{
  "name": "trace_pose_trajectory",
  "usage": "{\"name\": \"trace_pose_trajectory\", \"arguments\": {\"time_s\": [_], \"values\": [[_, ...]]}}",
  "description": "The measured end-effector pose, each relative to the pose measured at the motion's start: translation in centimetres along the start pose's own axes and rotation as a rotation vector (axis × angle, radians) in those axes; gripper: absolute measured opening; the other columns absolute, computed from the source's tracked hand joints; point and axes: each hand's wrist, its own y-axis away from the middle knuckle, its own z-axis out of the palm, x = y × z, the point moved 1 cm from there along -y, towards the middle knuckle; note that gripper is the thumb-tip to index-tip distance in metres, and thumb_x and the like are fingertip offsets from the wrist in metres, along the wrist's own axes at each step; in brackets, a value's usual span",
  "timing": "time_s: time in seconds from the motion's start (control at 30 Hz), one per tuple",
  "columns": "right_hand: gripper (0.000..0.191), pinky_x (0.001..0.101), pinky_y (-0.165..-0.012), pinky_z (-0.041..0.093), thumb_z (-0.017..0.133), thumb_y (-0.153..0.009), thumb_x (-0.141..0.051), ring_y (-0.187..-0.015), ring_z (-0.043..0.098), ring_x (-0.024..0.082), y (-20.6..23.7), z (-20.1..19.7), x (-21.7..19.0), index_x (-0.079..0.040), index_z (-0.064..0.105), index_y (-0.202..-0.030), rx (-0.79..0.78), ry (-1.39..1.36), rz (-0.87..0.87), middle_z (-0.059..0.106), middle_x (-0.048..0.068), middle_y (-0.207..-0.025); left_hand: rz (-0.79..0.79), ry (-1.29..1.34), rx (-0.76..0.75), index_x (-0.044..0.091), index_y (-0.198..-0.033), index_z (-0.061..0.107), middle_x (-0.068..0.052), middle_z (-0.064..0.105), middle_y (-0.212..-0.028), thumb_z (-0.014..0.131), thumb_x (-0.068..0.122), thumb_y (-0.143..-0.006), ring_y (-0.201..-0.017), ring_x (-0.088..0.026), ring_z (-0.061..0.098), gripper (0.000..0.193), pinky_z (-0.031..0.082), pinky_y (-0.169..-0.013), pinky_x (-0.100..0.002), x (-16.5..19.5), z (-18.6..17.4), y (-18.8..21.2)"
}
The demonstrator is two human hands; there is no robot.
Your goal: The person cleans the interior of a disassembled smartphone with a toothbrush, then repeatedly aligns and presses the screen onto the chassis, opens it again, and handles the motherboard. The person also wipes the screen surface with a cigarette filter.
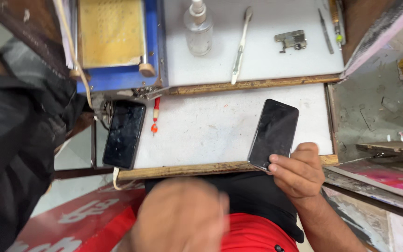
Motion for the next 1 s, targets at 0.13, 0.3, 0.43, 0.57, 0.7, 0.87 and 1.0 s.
{"name": "trace_pose_trajectory", "arguments": {"time_s": [0.13,0.3,0.43,0.57,0.7,0.87,1.0], "values": [[0.017,0.0383,-0.077,0.054,0.080,-0.083,-0.008,-0.083,0.065,0.020,-0.2,0.2,0.1,-0.009,0.075,-0.099,-0.100,-0.071,-0.030,0.074,0.007,-0.103,-1.152,0.513,-0.406,0.004,-0.117,0.067,-0.003,0.070,-0.067,0.065,0.021,-0.101,-0.058,-0.012,0.064,0.023,0.049,-0.053,-0.027,-3.2,7.5,3.3],[0.025,0.0401,-0.083,0.057,0.077,-0.088,-0.021,-0.094,0.068,0.032,0.0,2.1,-0.2,-0.009,0.072,-0.108,-0.178,-0.092,0.084,0.067,0.019,-0.114,-1.321,1.015,-0.245,0.001,-0.114,0.062,0.000,0.067,-0.073,0.055,0.025,-0.108,-0.060,-0.005,0.062,0.026,0.050,-0.053,-0.021,-5.4,11.0,7.8],[0.068,0.0291,-0.084,0.059,0.072,-0.097,-0.024,-0.102,0.066,0.016,0.9,2.7,0.6,-0.007,0.033,-0.150,-0.020,-0.676,0.886,0.057,0.011,-0.142,-1.327,0.882,-0.292,0.000,-0.119,0.064,-0.001,0.067,-0.072,0.056,0.023,-0.108,-0.061,-0.004,0.060,0.027,0.051,-0.055,-0.020,-6.4,10.9,8.1],[0.029,0.0315,-0.070,0.061,0.064,-0.100,-0.014,-0.082,0.071,0.016,1.8,2.8,2.7,0.004,0.066,-0.123,-0.360,-0.905,1.293,0.075,0.013,-0.096,-1.227,0.695,-0.392,0.000,-0.129,0.060,-0.003,0.070,-0.075,0.062,0.020,-0.103,-0.064,-0.007,0.064,0.033,0.054,-0.057,-0.023,-6.2,11.7,7.3],[0.025,0.0309,-0.065,0.061,0.061,-0.100,-0.013,-0.074,0.073,0.016,2.6,2.9,3.5,0.003,0.067,-0.118,-0.392,-0.861,1.407,0.077,0.012,-0.089,-1.215,0.734,-0.414,0.002,-0.138,0.051,-0.004,0.073,-0.083,0.064,0.017,-0.099,-0.073,-0.008,0.069,0.044,0.058,-0.065,-0.024,-6.5,12.3,7.2],[0.030,0.0295,-0.066,0.063,0.055,-0.106,-0.022,-0.074,0.074,0.015,0.5,2.0,5.6,0.001,0.068,-0.120,-0.410,-0.748,1.166,0.077,0.009,-0.090,-1.144,0.930,-0.270,-0.003,-0.138,0.051,-0.008,0.073,-0.094,0.060,0.014,-0.105,-0.083,-0.012,0.070,0.037,0.058,-0.073,-0.027,-7.2,11.2,4.9],[0.031,0.0310,-0.067,0.057,0.066,-0.097,-0.021,-0.072,0.071,0.017,-2.7,0.0,9.9,-0.006,0.071,-0.123,-0.424,-0.028,0.976,0.079,0.010,-0.093,-1.030,1.064,-0.104,-0.001,-0.143,0.044,-0.009,0.070,-0.097,0.054,0.021,-0.107,-0.083,-0.014,0.069,0.043,0.057,-0.070,-0.028,-9.3,9.9,-1.6]]}}
